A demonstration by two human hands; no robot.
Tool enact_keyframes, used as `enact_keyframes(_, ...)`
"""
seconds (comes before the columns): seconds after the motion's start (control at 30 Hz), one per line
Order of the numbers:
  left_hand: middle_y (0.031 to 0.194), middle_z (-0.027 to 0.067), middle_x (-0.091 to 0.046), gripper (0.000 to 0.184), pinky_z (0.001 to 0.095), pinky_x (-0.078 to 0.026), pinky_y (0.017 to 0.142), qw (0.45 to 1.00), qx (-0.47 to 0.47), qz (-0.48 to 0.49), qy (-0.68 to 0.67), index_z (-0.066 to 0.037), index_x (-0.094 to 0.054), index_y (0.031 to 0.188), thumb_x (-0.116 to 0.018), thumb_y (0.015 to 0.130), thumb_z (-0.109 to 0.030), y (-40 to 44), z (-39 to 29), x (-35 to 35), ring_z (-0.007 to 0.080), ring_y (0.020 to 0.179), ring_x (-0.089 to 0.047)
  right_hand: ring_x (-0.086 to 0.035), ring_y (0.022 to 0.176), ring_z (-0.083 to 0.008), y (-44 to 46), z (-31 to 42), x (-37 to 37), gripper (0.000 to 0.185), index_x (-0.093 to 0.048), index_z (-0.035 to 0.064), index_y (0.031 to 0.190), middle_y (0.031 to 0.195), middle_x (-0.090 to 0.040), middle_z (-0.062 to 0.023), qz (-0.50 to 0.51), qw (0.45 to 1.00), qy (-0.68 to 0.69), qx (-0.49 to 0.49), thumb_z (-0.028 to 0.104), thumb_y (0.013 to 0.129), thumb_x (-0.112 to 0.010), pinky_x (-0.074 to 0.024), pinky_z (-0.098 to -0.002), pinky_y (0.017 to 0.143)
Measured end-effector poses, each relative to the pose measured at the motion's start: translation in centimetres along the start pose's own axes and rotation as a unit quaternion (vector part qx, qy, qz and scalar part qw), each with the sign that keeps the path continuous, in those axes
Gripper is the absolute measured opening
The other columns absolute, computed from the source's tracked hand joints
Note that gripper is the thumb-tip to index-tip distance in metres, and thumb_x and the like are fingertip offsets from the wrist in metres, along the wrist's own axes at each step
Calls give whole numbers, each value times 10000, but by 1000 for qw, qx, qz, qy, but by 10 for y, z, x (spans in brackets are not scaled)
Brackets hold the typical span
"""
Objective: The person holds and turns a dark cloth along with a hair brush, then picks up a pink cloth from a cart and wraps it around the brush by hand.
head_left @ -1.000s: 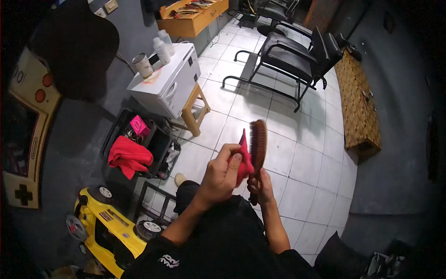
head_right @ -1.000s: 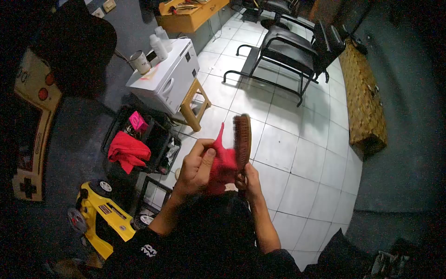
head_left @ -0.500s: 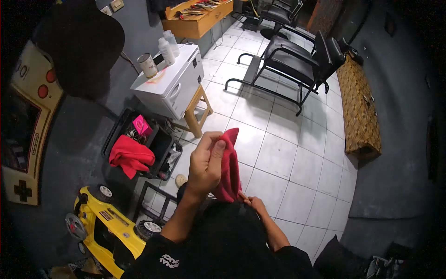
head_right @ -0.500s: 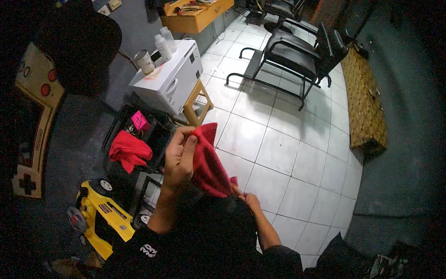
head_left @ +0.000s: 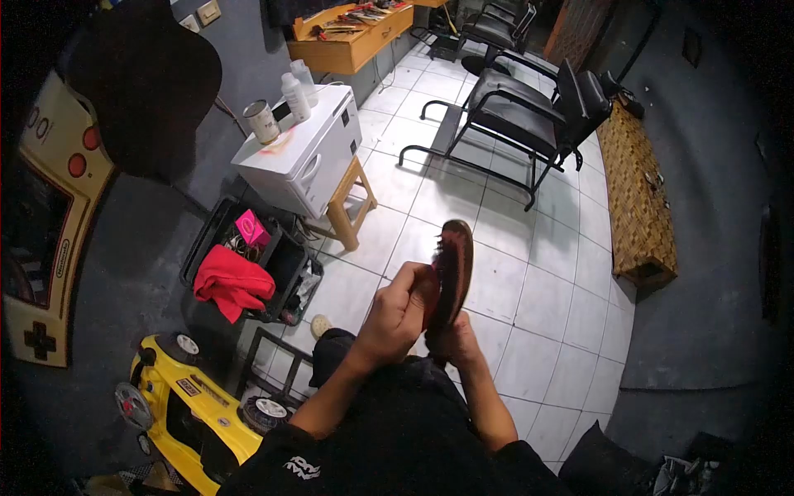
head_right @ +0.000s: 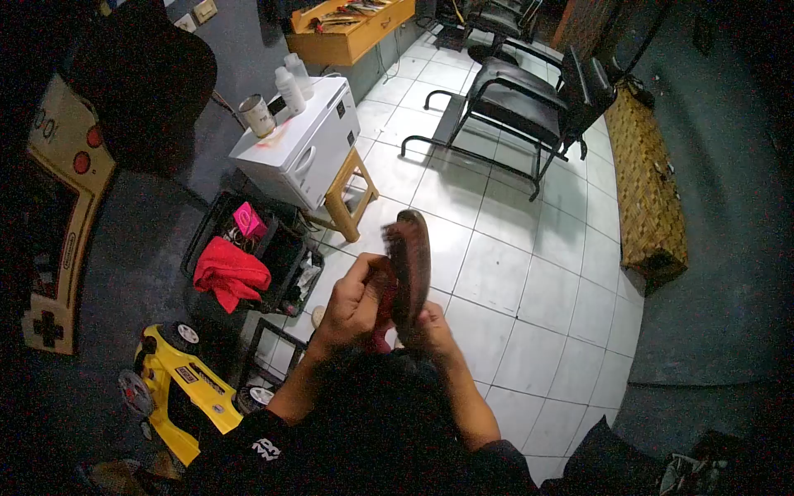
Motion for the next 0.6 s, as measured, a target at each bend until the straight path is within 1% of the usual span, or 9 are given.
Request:
enact_keyframes(0.03,660,65,-539,171,283,-413,535,1000,-17,-13,7,1,-502,994,-431,947,-147,0,-4,2,121,577,-506,-462,554,-71,1,-28,6,554,-590,20,908,673,-530,2,-35,996,52,-68,565,821,-552,-347,-218,461)
enact_keyframes(0.1,644,60,-521,166,276,-400,516,985,-136,-27,99,-2,-505,986,-433,947,-146,1,-26,3,116,563,-487,-501,620,-81,3,-74,13,420,-596,19,915,713,-566,-29,31,977,-139,-160,434,891,-535,-409,-234,537)
enact_keyframes(0.13,658,49,-515,164,255,-386,506,989,-128,-29,73,-7,-511,978,-432,947,-147,-1,-30,4,90,569,-468,-509,642,-91,9,-77,10,364,-601,16,931,731,-578,-33,47,974,-208,-74,370,909,-518,-430,-247,577)
enact_keyframes(0.23,680,20,-512,163,225,-363,498,993,-59,-77,-69,-11,-508,983,-432,950,-151,-8,-27,18,58,574,-439,-619,812,-251,-11,-198,86,364,-625,71,1040,848,-657,-122,97,865,-469,-153,385,878,-537,-479,-355,731)
enact_keyframes(0.27,695,-14,-499,165,196,-341,488,988,-87,-120,-45,-19,-504,987,-428,955,-162,-12,-41,30,34,567,-411,-631,866,-306,-27,-234,123,389,-631,106,1062,886,-665,-157,98,807,-539,-222,427,856,-551,-480,-385,752)
enact_keyframes(0.3,708,-22,-492,164,170,-333,506,982,-116,-141,-53,-27,-489,1000,-421,960,-171,-16,-55,41,25,583,-397,-613,909,-341,-44,-257,157,412,-629,127,1074,913,-649,-183,79,799,-544,-244,459,843,-549,-475,-406,769)
enact_keyframes(0.43,785,13,-513,167,156,-350,573,978,-85,-146,-123,-22,-463,1024,-410,965,-169,-17,-28,58,29,649,-426,-623,910,-327,-69,-244,192,434,-635,136,1067,928,-645,-188,37,733,-608,-304,487,824,-553,-467,-412,786)
enact_keyframes(0.53,819,40,-526,169,178,-384,608,978,-44,-110,-172,-10,-446,1026,-398,968,-162,-12,-17,39,51,676,-455,-611,934,-346,-66,-207,198,435,-599,117,1092,949,-631,-205,-76,700,-631,-325,475,863,-508,-466,-422,781)
enact_keyframes(0.6,826,76,-541,121,232,-434,663,984,-46,-100,-140,0,-443,1013,-383,951,-84,-12,-24,30,96,713,-504,-620,775,-296,-40,-178,191,425,-589,85,1023,833,-629,-170,-163,816,-518,-201,473,885,-484,-473,-385,658)
Point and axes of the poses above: each hand's wrist, its own y-axis towards the middle knuckle, its own x-axis out of the back of the hand, z = x × y, the point moved 10 cm from there along y, towards the middle knuckle
